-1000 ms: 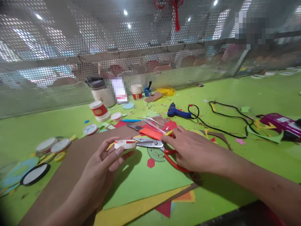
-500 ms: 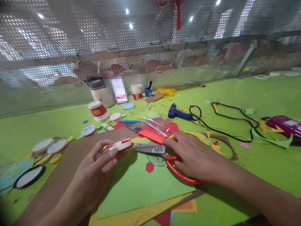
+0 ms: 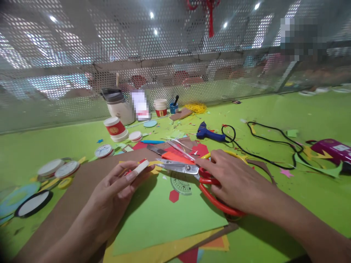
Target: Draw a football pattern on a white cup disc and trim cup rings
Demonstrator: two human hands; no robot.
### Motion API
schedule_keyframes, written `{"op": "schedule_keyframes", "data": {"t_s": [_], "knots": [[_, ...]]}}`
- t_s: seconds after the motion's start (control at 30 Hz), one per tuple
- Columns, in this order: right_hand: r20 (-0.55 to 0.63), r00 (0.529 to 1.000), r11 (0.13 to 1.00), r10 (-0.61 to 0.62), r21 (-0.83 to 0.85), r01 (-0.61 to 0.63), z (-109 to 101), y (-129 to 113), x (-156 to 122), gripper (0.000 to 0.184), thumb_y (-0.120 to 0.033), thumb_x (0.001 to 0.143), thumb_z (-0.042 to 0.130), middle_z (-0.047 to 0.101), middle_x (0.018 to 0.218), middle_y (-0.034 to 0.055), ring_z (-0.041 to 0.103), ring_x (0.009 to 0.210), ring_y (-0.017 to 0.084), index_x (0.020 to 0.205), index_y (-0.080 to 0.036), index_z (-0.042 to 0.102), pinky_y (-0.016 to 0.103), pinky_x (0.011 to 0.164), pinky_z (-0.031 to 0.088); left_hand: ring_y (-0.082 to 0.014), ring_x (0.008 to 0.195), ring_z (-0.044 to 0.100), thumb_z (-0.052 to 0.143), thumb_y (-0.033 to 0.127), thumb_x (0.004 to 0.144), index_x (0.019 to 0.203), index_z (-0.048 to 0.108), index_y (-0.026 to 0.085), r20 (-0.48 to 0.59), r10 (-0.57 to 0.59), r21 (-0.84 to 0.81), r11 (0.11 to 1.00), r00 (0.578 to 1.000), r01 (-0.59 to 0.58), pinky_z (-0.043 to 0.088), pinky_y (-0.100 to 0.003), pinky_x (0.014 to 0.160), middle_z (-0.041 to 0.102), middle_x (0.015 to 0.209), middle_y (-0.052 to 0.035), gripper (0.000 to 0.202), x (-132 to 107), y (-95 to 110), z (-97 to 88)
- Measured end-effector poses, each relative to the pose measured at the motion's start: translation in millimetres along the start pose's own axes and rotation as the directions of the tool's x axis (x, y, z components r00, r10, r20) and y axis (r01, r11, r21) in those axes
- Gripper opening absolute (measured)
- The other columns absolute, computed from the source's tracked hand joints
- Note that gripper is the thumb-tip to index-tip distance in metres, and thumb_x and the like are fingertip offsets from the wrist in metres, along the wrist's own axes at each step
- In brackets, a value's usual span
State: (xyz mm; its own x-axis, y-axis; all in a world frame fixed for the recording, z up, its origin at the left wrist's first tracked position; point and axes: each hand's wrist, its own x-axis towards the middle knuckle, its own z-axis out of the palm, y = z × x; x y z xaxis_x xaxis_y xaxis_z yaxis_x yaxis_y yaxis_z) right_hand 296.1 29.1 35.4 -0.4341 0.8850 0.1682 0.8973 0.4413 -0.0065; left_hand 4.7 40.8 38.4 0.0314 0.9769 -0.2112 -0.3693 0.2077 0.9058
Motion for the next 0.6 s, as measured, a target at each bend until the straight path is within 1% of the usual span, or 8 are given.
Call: {"op": "schedule_keyframes", "data": {"t_s": [0.07, 0.13, 0.27, 0.33, 0.4, 0.43, 0.5, 0.6], "knots": [[0.028, 1.000, 1.000, -0.009, 0.009, 0.009, 0, 1, 0, 0.042, -0.011, 0.081, 0.058, 0.066, 0.095, 0.0103, 0.069, 0.082, 0.028, 0.120, -0.023, 0.068, 0.038, 0.065, 0.056, -0.0247, 0.109, 0.074, 0.096, 0.030, 0.066, 0.113, 0.071, 0.018, -0.026, 0.006, -0.008, 1.000, 1.000, -0.006, 0.055, -0.031, 0.098, 0.079, 0.115, -0.0100, 0.056, 1, 0, 0.7], [0.039, 0.999, 0.998, 0.006, 0.058, -0.008, -2, 3, 0, 0.039, -0.012, 0.084, 0.056, 0.068, 0.099, 0.0116, 0.070, 0.088, 0.030, 0.119, -0.022, 0.068, 0.042, 0.072, 0.059, -0.0228, 0.110, 0.073, 0.098, 0.029, 0.063, 0.125, 0.069, 0.018, -0.046, 0.004, -0.006, 1.000, 0.999, -0.005, 0.055, -0.028, 0.096, 0.078, 0.123, -0.0107, 0.070, 2, 1, 1.2], [0.024, 0.993, 0.951, 0.119, 0.284, -0.121, -10, 5, 1, 0.043, -0.022, 0.087, 0.056, 0.071, 0.128, 0.0140, 0.069, 0.114, 0.035, 0.129, -0.025, 0.066, 0.052, 0.091, 0.058, -0.0183, 0.110, 0.071, 0.100, 0.028, 0.058, 0.127, 0.071, 0.021, -0.075, -0.017, -0.005, 1.000, 0.997, 0.017, 0.054, -0.021, 0.091, 0.078, 0.122, -0.0054, 0.075, 0, 4, 2.4], [0.042, 0.977, 0.865, 0.210, 0.458, -0.205, -17, 1, 2, 0.041, -0.029, 0.088, 0.059, 0.074, 0.125, 0.0112, 0.072, 0.109, 0.033, 0.129, -0.025, 0.065, 0.046, 0.088, 0.060, -0.0174, 0.105, 0.072, 0.099, 0.029, 0.057, 0.123, 0.073, 0.021, -0.069, -0.034, 0.007, 0.999, 0.997, 0.035, 0.055, -0.021, 0.087, 0.079, 0.116, -0.0037, 0.072, -4, 5, 4.0], [0.101, 0.957, 0.721, 0.271, 0.638, -0.271, -23, -9, 4, 0.034, -0.036, 0.092, 0.061, 0.078, 0.102, 0.0060, 0.075, 0.086, 0.026, 0.124, -0.025, 0.065, 0.036, 0.072, 0.061, -0.0172, 0.096, 0.072, 0.098, 0.031, 0.059, 0.119, 0.073, 0.021, -0.057, -0.023, 0.064, 0.998, 0.998, 0.027, 0.055, -0.023, 0.082, 0.080, 0.109, -0.0030, 0.066, -8, 4, 6.3], [0.138, 0.951, 0.641, 0.276, 0.711, -0.289, -25, -16, 5, 0.029, -0.039, 0.093, 0.062, 0.075, 0.086, 0.0026, 0.073, 0.073, 0.023, 0.118, -0.025, 0.065, 0.031, 0.062, 0.058, -0.0170, 0.091, 0.071, 0.098, 0.032, 0.059, 0.117, 0.072, 0.021, -0.054, 0.002, 0.111, 0.994, 0.999, 0.004, 0.055, -0.024, 0.079, 0.079, 0.106, -0.0024, 0.064, -9, 3, 7.5], [0.123, 0.957, 0.541, 0.264, 0.802, -0.253, -28, -31, 10, 0.024, -0.044, 0.092, 0.067, 0.069, 0.077, 0.0005, 0.068, 0.069, 0.020, 0.106, -0.025, 0.064, 0.028, 0.060, 0.056, -0.0175, 0.086, 0.070, 0.097, 0.033, 0.060, 0.112, 0.068, 0.022, -0.034, 0.072, 0.214, 0.975, 0.997, -0.063, 0.055, -0.026, 0.076, 0.078, 0.102, -0.0015, 0.061, -12, -2, 10.1], [0.049, 0.967, 0.424, 0.248, 0.893, -0.154, -28, -52, 21, 0.029, -0.047, 0.087, 0.070, 0.066, 0.081, 0.0011, 0.064, 0.070, 0.020, 0.102, -0.024, 0.060, 0.028, 0.056, 0.052, -0.0213, 0.095, 0.071, 0.094, 0.032, 0.063, 0.109, 0.063, 0.023, 0.050, 0.175, 0.355, 0.917, 0.983, -0.181, 0.056, -0.030, 0.081, 0.077, 0.106, -0.0028, 0.056, -15, -10, 13.1]]}}
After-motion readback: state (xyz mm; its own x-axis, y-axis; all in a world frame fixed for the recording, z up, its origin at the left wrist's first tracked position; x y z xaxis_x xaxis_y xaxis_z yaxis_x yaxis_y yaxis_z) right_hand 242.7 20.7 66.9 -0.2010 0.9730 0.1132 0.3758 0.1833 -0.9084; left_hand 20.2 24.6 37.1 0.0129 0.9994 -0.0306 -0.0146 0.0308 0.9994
